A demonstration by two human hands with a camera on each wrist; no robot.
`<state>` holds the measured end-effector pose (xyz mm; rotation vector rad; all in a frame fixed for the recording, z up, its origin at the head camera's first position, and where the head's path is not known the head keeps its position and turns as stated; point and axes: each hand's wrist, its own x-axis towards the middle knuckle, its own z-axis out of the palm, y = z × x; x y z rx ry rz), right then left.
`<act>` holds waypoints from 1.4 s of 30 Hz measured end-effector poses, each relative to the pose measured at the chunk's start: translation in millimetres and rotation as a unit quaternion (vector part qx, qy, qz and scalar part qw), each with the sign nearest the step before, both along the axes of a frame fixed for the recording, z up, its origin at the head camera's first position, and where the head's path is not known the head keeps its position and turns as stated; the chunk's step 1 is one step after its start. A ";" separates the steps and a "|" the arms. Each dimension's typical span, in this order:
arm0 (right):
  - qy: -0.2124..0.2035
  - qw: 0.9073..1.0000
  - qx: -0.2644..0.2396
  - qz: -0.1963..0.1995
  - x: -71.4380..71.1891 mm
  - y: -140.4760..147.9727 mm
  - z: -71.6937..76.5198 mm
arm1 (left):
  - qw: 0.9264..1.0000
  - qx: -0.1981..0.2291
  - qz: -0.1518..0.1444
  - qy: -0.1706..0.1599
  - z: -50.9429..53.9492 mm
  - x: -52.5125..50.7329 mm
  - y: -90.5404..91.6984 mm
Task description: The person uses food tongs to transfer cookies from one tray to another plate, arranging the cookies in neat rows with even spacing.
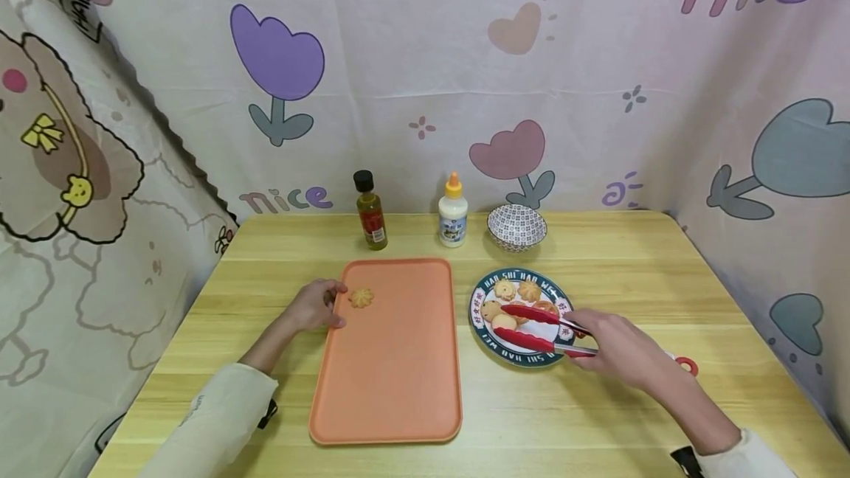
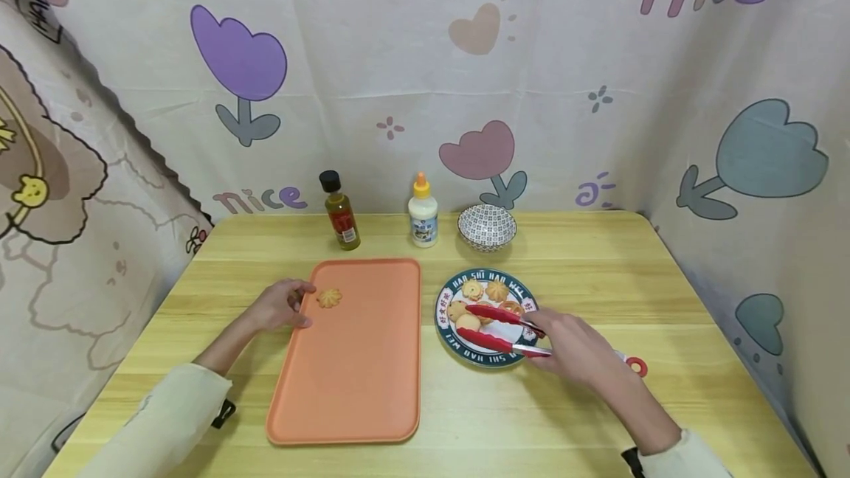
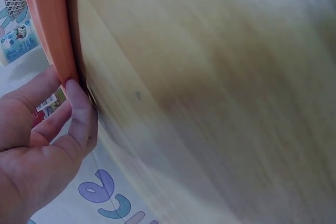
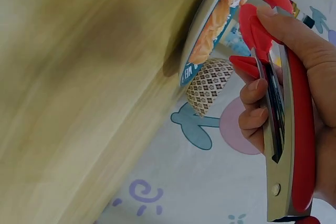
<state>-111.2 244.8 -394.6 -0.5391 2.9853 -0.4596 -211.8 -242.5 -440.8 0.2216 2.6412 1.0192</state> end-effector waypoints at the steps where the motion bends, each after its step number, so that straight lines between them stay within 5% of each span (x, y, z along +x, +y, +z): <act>1: -0.004 1.000 -0.001 -0.001 0.9 0.3 -0.3 | 1.000 0.000 -0.001 0.000 0.3 0.1 -0.2; 20: -0.034 0.999 0.013 -0.019 9.1 0.6 -1.8 | 1.000 0.006 0.001 -0.007 -0.4 -1.1 -0.8; 42: 0.023 0.998 0.009 0.055 -44.0 -85.1 0.8 | 1.000 0.008 -0.017 0.017 1.6 1.7 0.0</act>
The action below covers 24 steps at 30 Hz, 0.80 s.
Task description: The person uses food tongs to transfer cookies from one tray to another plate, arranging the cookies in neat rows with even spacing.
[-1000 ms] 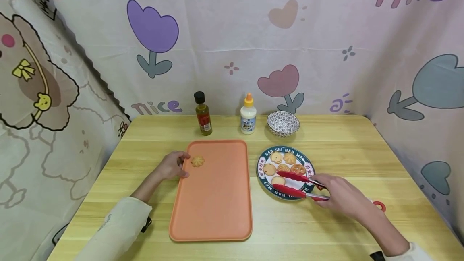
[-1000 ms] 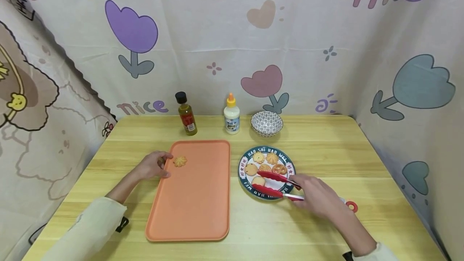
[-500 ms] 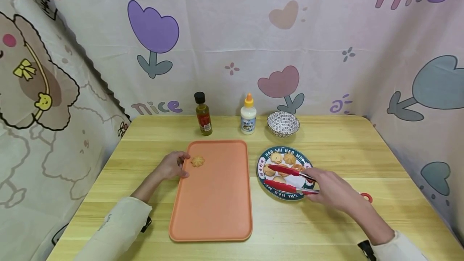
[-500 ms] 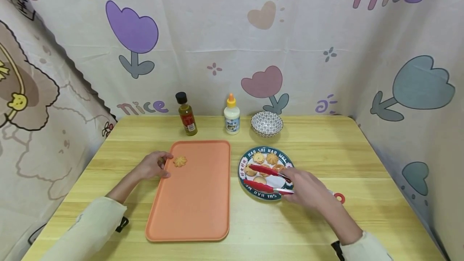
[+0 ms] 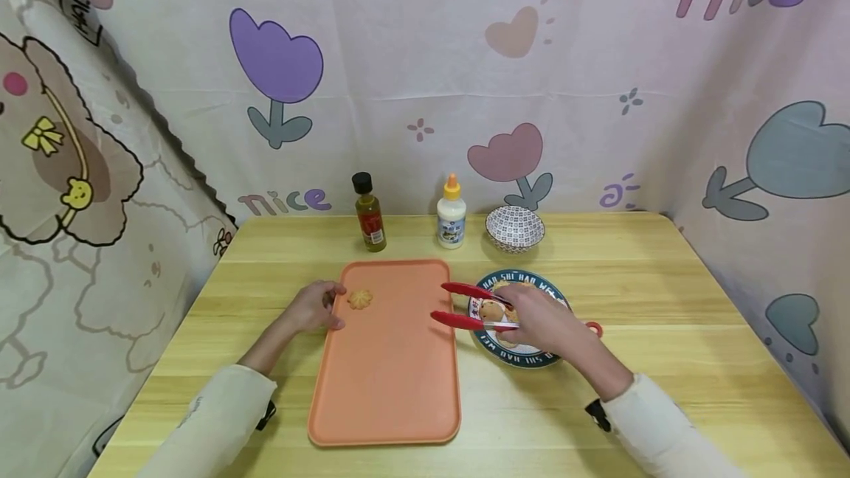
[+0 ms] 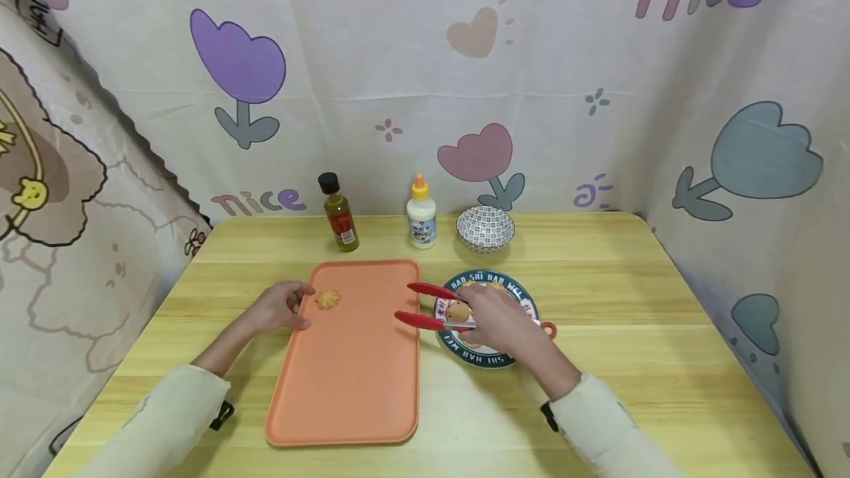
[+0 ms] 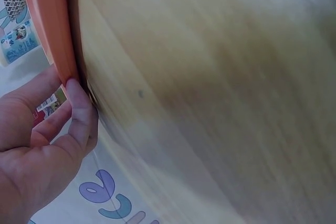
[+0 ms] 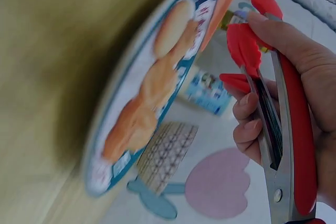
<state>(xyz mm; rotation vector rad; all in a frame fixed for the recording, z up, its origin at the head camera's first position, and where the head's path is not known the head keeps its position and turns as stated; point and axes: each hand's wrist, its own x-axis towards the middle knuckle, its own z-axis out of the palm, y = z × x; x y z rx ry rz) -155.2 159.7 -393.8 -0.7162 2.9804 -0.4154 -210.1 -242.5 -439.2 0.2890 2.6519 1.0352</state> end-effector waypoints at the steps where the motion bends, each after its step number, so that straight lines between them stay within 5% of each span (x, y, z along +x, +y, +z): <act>1: 0.000 1.000 0.000 0.001 -3.4 -6.5 0.3 | 1.000 0.002 0.002 -0.002 -0.2 0.2 -0.1; 14: 0.006 0.999 0.010 0.041 -38.8 -72.0 -12.4 | 1.000 0.010 0.013 -0.014 -1.4 0.0 -0.4; 24: -0.007 0.998 0.030 0.062 -50.3 -112.9 -16.7 | 1.000 0.002 0.016 -0.016 -1.1 -0.8 1.2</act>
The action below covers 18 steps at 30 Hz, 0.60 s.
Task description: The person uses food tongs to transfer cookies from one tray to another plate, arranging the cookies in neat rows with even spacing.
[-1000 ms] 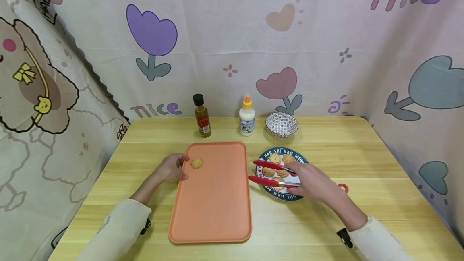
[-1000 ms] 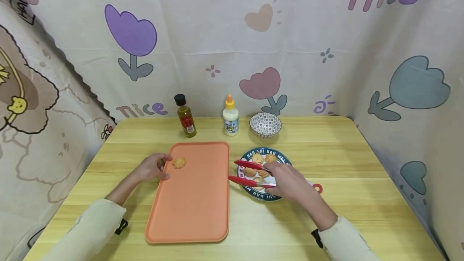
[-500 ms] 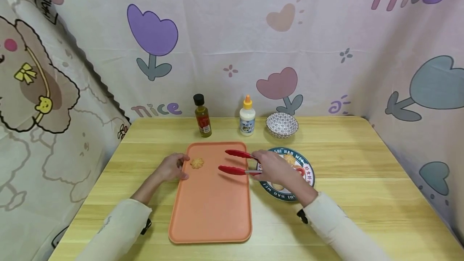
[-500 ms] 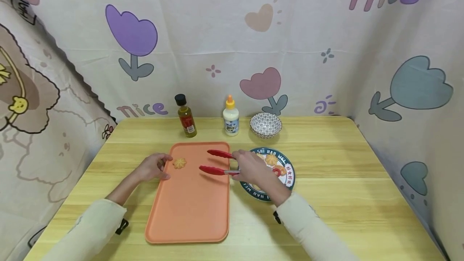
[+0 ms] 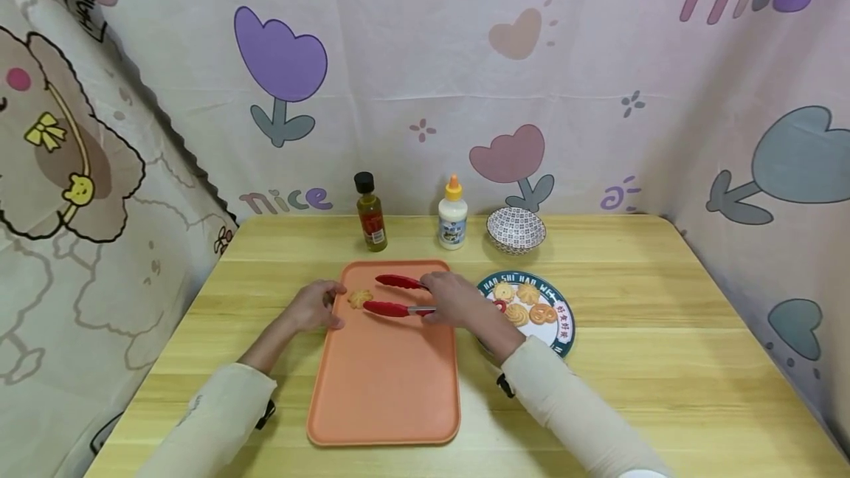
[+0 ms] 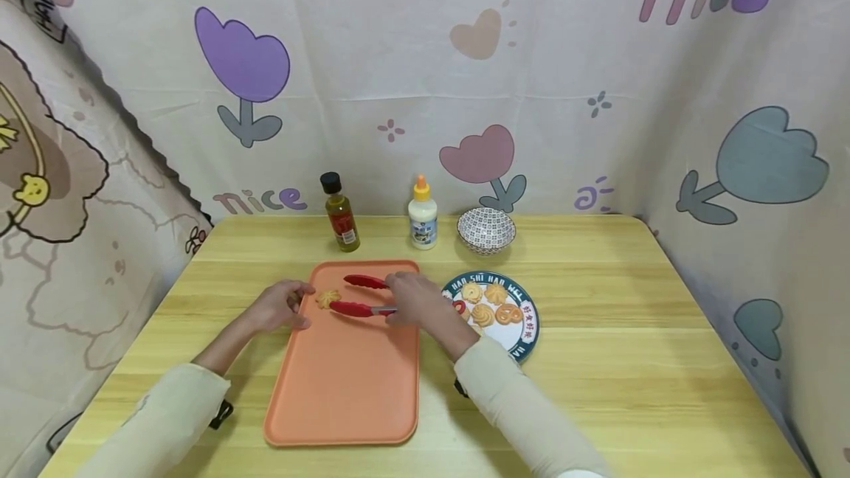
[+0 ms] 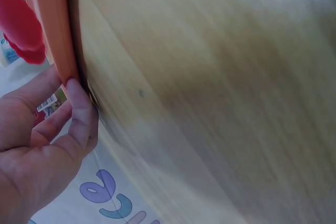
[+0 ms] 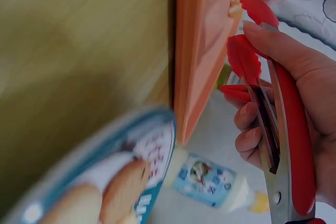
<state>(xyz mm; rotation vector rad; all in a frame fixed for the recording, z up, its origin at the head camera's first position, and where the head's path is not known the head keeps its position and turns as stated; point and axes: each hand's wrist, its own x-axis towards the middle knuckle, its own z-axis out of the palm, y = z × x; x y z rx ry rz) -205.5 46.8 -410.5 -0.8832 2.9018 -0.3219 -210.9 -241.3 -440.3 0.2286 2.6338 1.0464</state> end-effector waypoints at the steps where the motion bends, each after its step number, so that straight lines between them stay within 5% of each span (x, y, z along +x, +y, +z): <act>1: 0.002 1.000 0.001 0.003 -0.5 -3.4 -0.7 | 1.000 0.000 0.001 -0.001 -0.1 -0.5 0.2; 18: 0.010 0.999 0.028 0.012 -2.7 -30.2 -9.0 | 1.000 0.011 0.000 0.005 -0.8 0.3 -1.6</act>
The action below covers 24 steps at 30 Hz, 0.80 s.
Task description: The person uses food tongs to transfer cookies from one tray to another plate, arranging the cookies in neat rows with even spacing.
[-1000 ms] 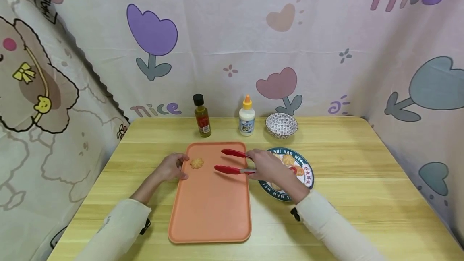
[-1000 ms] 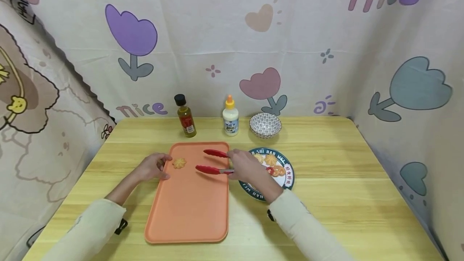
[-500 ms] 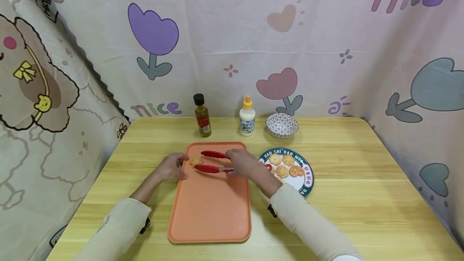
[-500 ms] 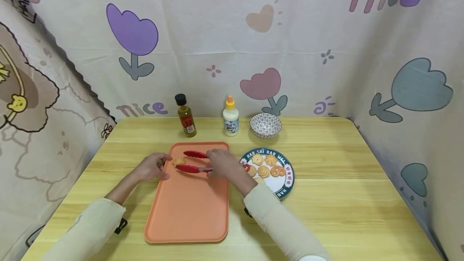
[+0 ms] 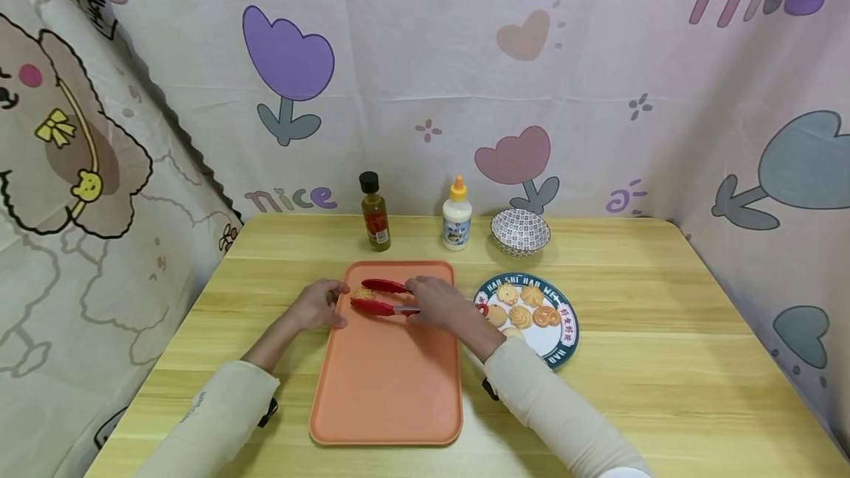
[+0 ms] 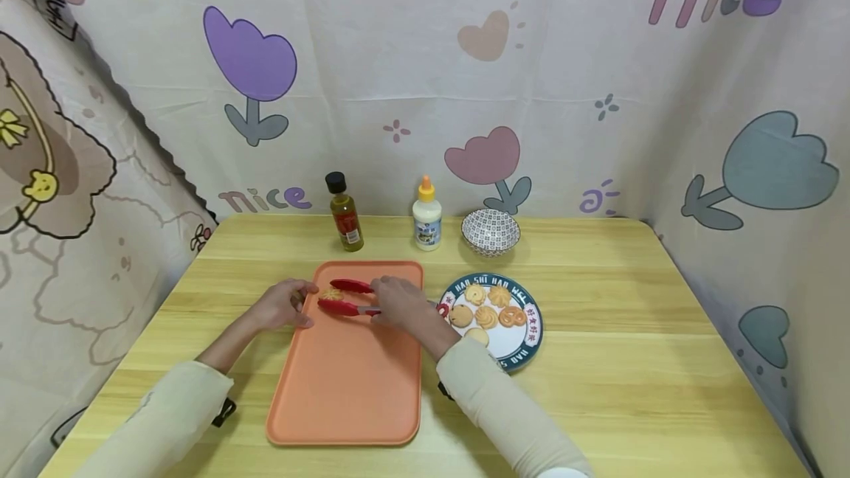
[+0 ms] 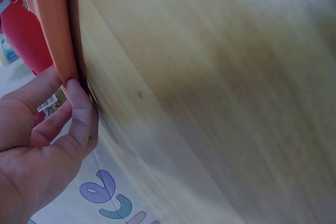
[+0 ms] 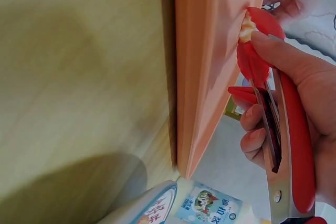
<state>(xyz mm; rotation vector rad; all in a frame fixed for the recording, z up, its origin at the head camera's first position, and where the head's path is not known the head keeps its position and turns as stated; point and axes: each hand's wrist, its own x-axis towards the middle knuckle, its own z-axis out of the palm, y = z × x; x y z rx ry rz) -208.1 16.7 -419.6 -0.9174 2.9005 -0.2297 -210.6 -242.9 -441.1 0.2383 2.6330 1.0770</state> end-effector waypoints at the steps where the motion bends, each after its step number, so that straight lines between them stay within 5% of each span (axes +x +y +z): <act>1: 0.002 1.000 0.000 0.000 -0.2 -0.1 -0.3 | 1.000 -0.001 -0.001 0.001 0.2 0.0 0.0; 24: 0.007 0.998 -0.062 0.005 10.2 55.3 16.9 | 1.000 -0.003 0.007 -0.013 -1.2 -1.8 -0.8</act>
